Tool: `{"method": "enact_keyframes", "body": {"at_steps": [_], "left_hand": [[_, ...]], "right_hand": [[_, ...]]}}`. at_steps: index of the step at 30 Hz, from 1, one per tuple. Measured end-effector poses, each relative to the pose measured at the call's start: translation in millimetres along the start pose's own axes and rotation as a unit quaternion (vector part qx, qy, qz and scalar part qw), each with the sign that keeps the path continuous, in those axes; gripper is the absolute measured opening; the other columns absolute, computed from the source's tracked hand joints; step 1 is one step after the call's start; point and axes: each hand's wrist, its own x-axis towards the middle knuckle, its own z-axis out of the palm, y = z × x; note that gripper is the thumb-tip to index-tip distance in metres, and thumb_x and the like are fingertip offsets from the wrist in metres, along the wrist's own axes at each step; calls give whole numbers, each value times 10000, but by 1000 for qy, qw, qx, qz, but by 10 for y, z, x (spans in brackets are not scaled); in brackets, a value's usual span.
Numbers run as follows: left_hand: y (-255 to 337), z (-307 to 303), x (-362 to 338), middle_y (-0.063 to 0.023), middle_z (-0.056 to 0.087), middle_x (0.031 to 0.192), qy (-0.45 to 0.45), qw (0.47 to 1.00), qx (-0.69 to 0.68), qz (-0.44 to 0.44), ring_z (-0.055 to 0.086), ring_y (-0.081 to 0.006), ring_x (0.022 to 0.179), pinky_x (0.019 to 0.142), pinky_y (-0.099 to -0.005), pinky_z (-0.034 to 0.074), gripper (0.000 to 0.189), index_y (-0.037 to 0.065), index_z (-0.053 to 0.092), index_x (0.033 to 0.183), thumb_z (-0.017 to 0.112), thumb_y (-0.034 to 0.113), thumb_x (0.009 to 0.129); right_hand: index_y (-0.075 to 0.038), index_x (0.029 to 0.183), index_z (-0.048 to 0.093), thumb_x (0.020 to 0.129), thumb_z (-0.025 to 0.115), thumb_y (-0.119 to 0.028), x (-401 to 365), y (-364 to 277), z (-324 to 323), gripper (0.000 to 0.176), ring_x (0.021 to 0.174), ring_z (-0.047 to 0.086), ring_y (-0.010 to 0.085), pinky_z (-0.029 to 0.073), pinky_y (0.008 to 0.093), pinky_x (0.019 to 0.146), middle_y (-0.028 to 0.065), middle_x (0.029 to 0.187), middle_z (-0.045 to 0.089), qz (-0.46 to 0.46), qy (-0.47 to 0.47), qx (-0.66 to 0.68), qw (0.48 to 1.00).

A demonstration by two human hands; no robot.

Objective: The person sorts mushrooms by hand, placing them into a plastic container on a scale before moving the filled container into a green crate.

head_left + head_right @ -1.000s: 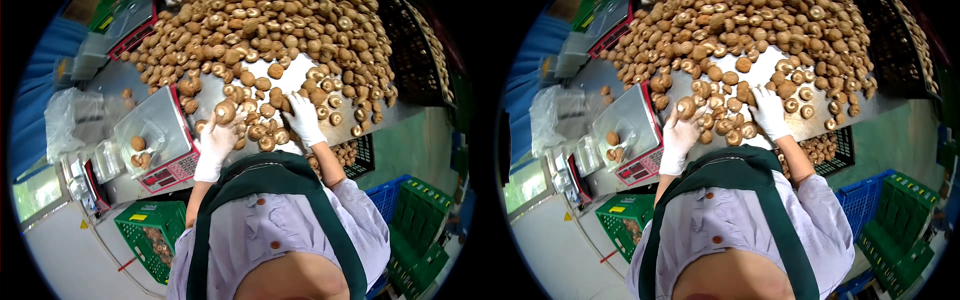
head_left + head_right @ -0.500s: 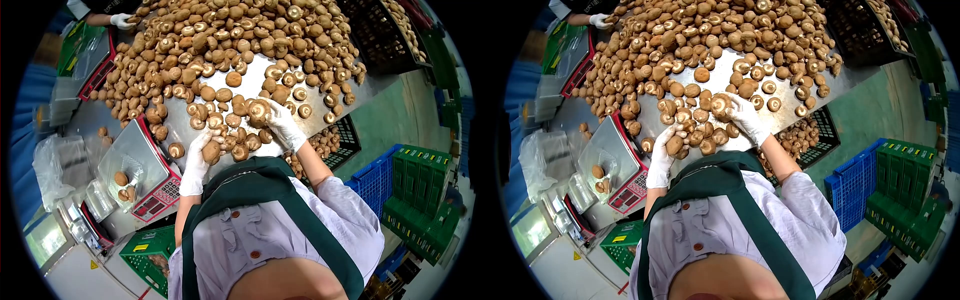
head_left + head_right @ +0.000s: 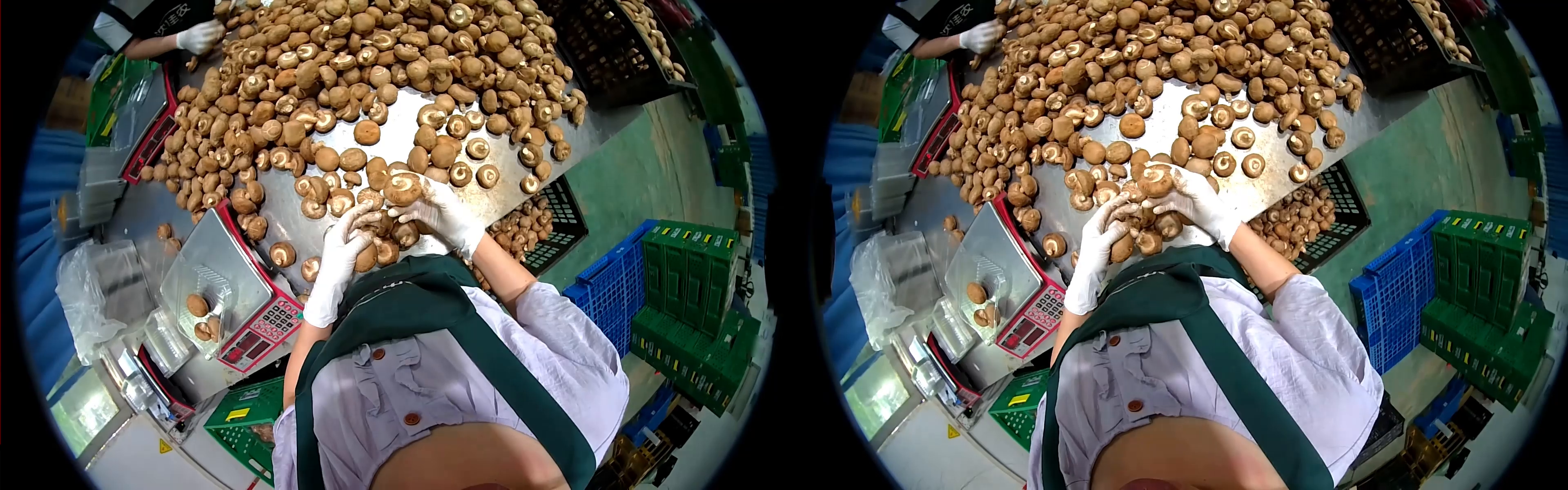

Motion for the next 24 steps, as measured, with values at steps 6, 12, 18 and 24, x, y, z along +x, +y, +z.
{"method": "enact_keyframes", "body": {"at_steps": [6,12,18,24], "left_hand": [[87,163,-41,-88,588,1036,20,993,113,18,556,-92,826,763,-206,442,488,-2,452,1249,608,74,793],[-190,-116,8,-54,649,858,166,923,333,94,574,-80,729,681,-217,467,244,15,614,1042,616,89,810],[-134,-105,-68,-89,654,909,183,905,372,94,595,-109,743,690,-244,476,232,19,621,1031,611,91,811],[-157,-26,-38,-137,629,970,149,881,429,128,614,-234,870,789,-302,470,325,36,594,1080,639,108,766]], "right_hand": [[-108,1307,416,881,535,-304,-74,51,324,484,986,585,252,452,297,849,150,1120,580,-62,79,-563,820],[-52,1130,566,834,530,-168,-53,1,-12,320,726,647,220,500,305,679,146,853,657,-78,261,-561,782],[-61,958,613,798,557,-169,-118,-154,-32,202,753,615,312,491,380,657,145,803,634,-80,217,-781,579],[-86,946,593,769,589,-252,31,246,-69,243,759,610,299,484,393,635,140,833,620,-113,112,-803,574]]}}
